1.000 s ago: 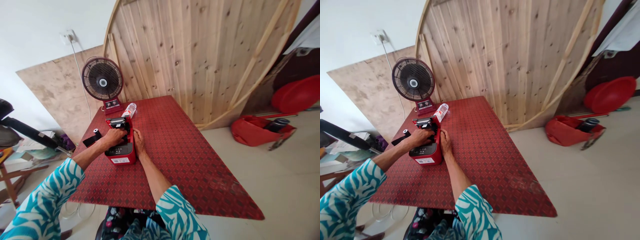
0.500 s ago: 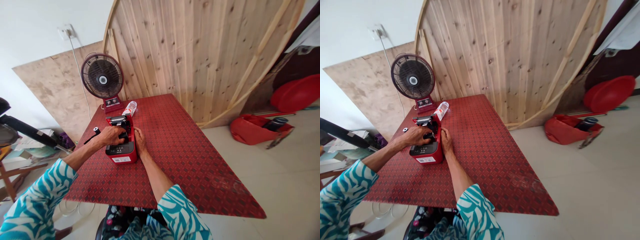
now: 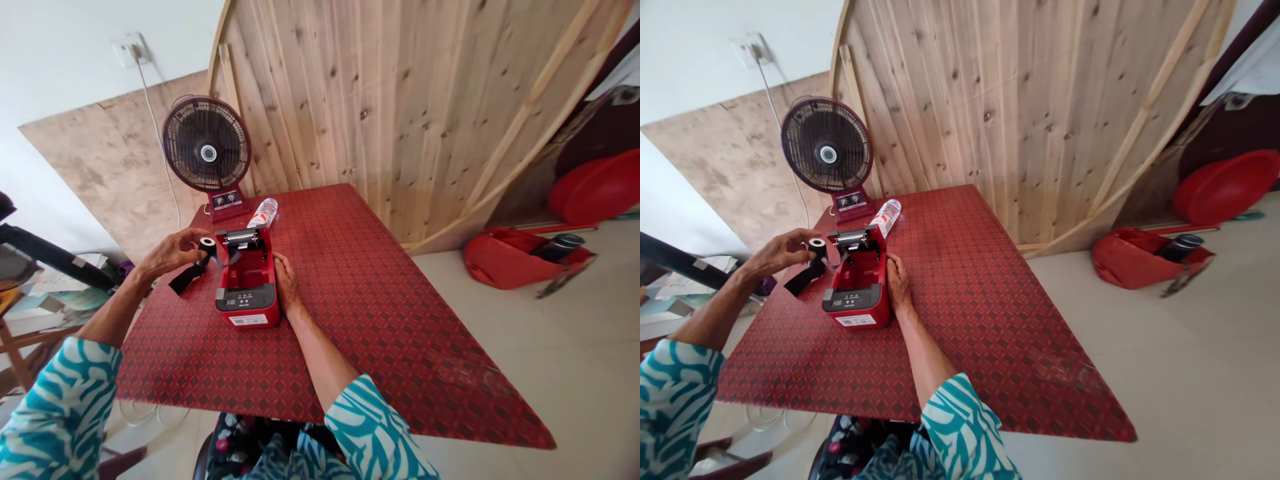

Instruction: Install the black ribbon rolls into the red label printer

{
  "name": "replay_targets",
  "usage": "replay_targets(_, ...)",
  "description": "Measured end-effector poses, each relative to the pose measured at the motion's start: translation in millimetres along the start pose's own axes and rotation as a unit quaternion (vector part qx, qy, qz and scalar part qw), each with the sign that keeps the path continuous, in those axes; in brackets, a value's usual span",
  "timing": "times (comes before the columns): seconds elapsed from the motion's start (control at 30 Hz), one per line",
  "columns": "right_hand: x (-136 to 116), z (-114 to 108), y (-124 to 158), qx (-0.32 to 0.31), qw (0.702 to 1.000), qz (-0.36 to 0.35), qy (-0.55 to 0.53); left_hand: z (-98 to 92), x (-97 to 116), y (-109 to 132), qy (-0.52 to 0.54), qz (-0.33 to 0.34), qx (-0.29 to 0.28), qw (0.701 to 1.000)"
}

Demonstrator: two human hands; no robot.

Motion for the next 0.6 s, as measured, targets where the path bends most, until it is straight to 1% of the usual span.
replay_targets(0.03, 0, 0, 0, 0.001, 1.0, 0.003, -0.003, -2.2, -9, -5, -0.013, -0.002, 0.019, 1.0)
replay_targets(0.1, 0, -2, 0, 0.003, 1.0, 0.006, -0.001, 0.6, -28, -15, -0.066, -0.015, 0.047, 0.997)
replay_targets(0.2, -3, -4, 0, 0.004, 1.0, 0.003, 0.02, 13.2, -55, -33, -0.183, -0.05, 0.088, 0.978)
replay_targets(0.27, -4, -5, 1, 0.002, 0.999, 0.002, 0.033, 25.0, -69, -43, -0.224, -0.063, 0.098, 0.968)
replay_targets(0.37, -4, -6, 1, 0.0, 0.999, 0.001, 0.042, 40.2, -84, -54, -0.235, -0.08, 0.106, 0.963)
replay_targets(0.43, -4, -7, 2, 0.003, 0.999, 0.004, 0.045, 46.8, -92, -58, -0.235, -0.094, 0.11, 0.961)
replay_targets(0.53, -3, -8, 2, 0.004, 0.999, 0.004, 0.049, 49.5, -101, -61, -0.216, -0.109, 0.113, 0.964)
replay_targets(0.6, -3, -8, 2, 0.003, 0.999, 0.009, 0.049, 45.0, -106, -61, -0.187, -0.111, 0.116, 0.969)
Point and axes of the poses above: each hand's wrist, its own y-axis away from the middle knuckle, its own z-axis out of the palm, x = y × z, the point moved 6 cm from there along -y, towards the middle knuckle, and after that the axes turned 12 degrees about x, right-handed, at the moved point
